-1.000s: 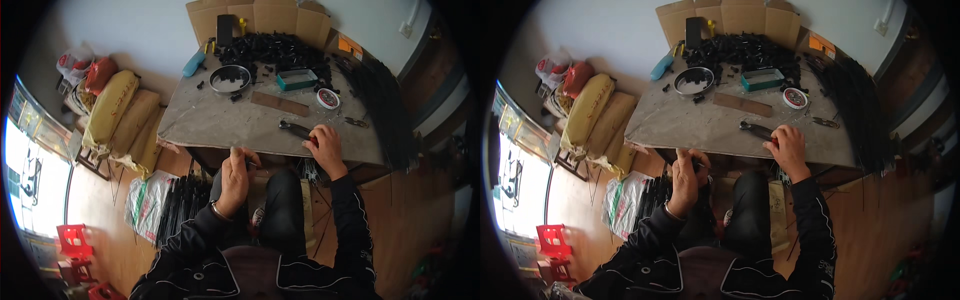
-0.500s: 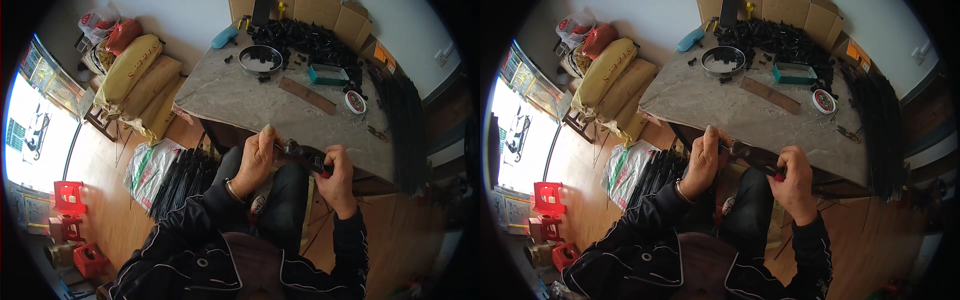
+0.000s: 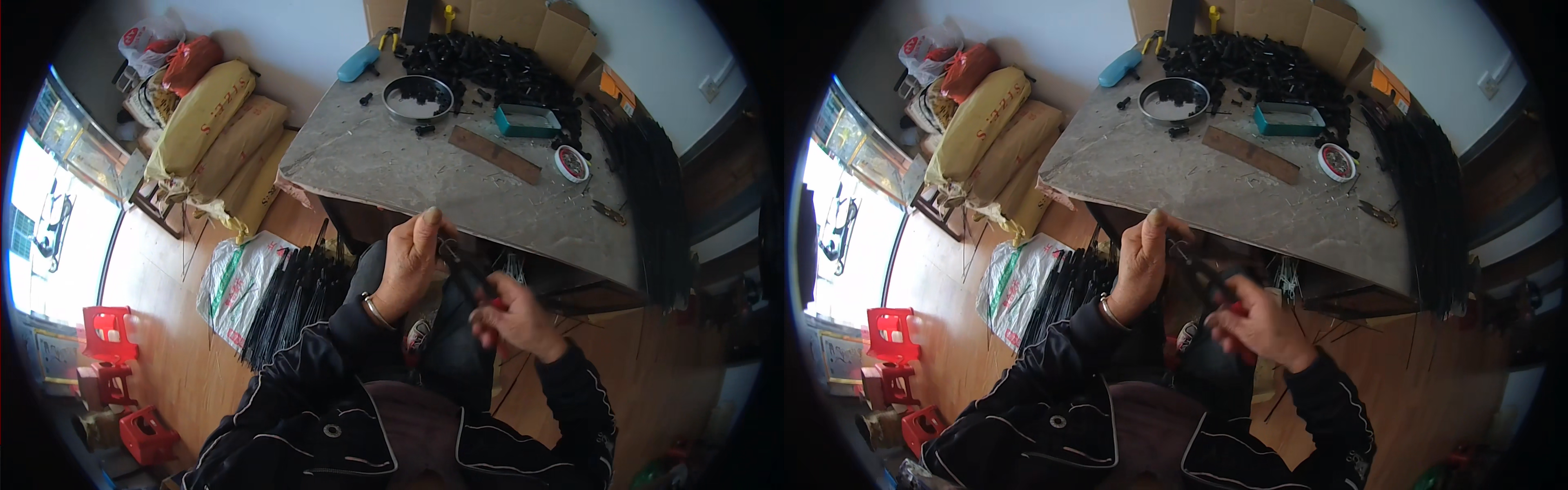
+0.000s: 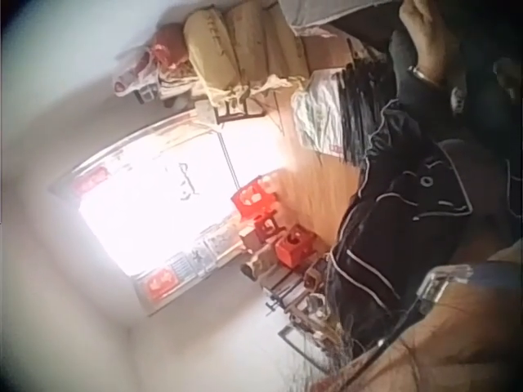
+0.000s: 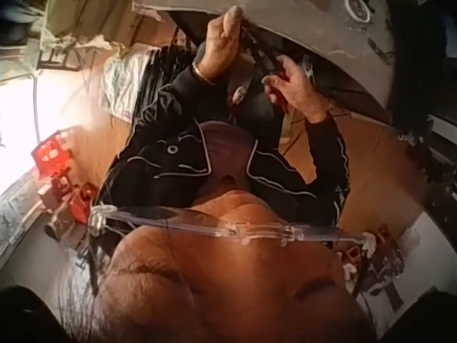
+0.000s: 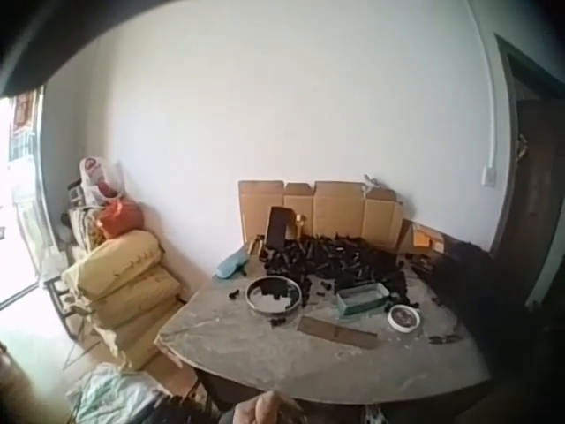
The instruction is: Assembling plastic connectors onto the ends of bundles of black rods at a manual workstation.
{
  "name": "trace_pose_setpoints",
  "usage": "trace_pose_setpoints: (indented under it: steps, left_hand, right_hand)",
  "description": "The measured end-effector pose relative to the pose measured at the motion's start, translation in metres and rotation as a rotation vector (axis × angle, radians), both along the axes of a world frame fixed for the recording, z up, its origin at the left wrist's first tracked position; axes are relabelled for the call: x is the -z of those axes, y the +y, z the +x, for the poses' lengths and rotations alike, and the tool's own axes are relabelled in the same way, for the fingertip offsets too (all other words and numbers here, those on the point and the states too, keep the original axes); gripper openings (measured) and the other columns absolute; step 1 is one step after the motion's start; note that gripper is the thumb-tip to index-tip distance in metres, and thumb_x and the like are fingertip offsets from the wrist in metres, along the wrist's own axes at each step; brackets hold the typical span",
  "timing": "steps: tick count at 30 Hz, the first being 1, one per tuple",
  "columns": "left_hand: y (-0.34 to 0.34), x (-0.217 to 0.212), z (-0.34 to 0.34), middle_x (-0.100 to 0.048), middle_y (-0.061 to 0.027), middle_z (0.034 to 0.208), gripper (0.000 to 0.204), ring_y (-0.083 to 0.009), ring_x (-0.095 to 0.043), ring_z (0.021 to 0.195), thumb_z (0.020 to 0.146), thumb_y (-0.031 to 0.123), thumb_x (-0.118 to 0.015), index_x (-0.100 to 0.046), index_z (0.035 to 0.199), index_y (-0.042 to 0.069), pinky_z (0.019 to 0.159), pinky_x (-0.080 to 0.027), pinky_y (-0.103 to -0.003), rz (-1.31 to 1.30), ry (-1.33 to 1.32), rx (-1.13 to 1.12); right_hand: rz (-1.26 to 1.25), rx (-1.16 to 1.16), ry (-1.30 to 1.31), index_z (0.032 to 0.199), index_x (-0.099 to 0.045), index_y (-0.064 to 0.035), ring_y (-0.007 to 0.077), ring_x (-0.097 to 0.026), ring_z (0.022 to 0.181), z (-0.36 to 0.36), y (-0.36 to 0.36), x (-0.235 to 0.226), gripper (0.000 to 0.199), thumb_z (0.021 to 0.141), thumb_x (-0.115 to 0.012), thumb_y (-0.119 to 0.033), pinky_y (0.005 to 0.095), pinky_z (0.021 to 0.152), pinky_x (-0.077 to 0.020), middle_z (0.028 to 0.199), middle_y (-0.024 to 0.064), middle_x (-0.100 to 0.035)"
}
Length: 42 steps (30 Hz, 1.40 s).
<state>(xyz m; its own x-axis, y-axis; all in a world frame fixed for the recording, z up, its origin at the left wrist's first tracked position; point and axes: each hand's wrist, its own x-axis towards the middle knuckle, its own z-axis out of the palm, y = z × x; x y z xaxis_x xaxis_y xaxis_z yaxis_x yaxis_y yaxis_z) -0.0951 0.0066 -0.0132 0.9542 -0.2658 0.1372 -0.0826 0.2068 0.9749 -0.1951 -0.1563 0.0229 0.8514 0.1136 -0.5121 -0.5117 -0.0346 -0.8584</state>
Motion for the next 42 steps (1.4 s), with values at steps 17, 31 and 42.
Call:
trace_pose_setpoints:
  steps: [17,31,42]
  left_hand:
    - [0.013,0.012,-0.005,-0.041,0.0049,0.053,0.065,-0.0029,-0.034,0.053,0.102,0.049,-0.033,-0.064,0.074,-0.001,0.048,-0.026,-0.024,0.041,0.025,0.021]
    - [0.024,0.015,-0.004,-0.04,0.0036,0.053,0.062,-0.0044,-0.036,0.054,0.101,0.047,-0.038,-0.063,0.072,-0.002,0.05,-0.031,-0.024,-0.007,-0.024,0.034]
    - [0.027,0.021,-0.001,-0.043,0.003,0.056,0.063,-0.0053,-0.037,0.055,0.102,0.048,-0.035,-0.066,0.076,-0.001,0.052,-0.031,-0.022,-0.049,-0.039,0.125]
  right_hand:
    - [0.362,-0.317,0.208,0.097,-0.053,-0.0042,0.01,-0.056,0.052,-0.004,-0.012,0.0,0.021,0.085,-0.067,-0.014,0.0264,0.051,-0.049,0.07,0.0031,-0.054]
    - [0.09,-0.408,0.289,0.099,-0.052,-0.0042,0.0129,-0.057,0.056,-0.005,-0.004,-0.009,0.021,0.083,-0.065,-0.009,0.0261,0.051,-0.0481,0.08,0.0078,-0.06]
    - [0.559,-0.273,0.258,0.101,-0.054,0.0008,0.0088,-0.046,0.051,-0.021,0.011,0.017,0.035,0.098,-0.053,-0.034,0.0257,0.047,-0.0416,0.067,0.0011,-0.047]
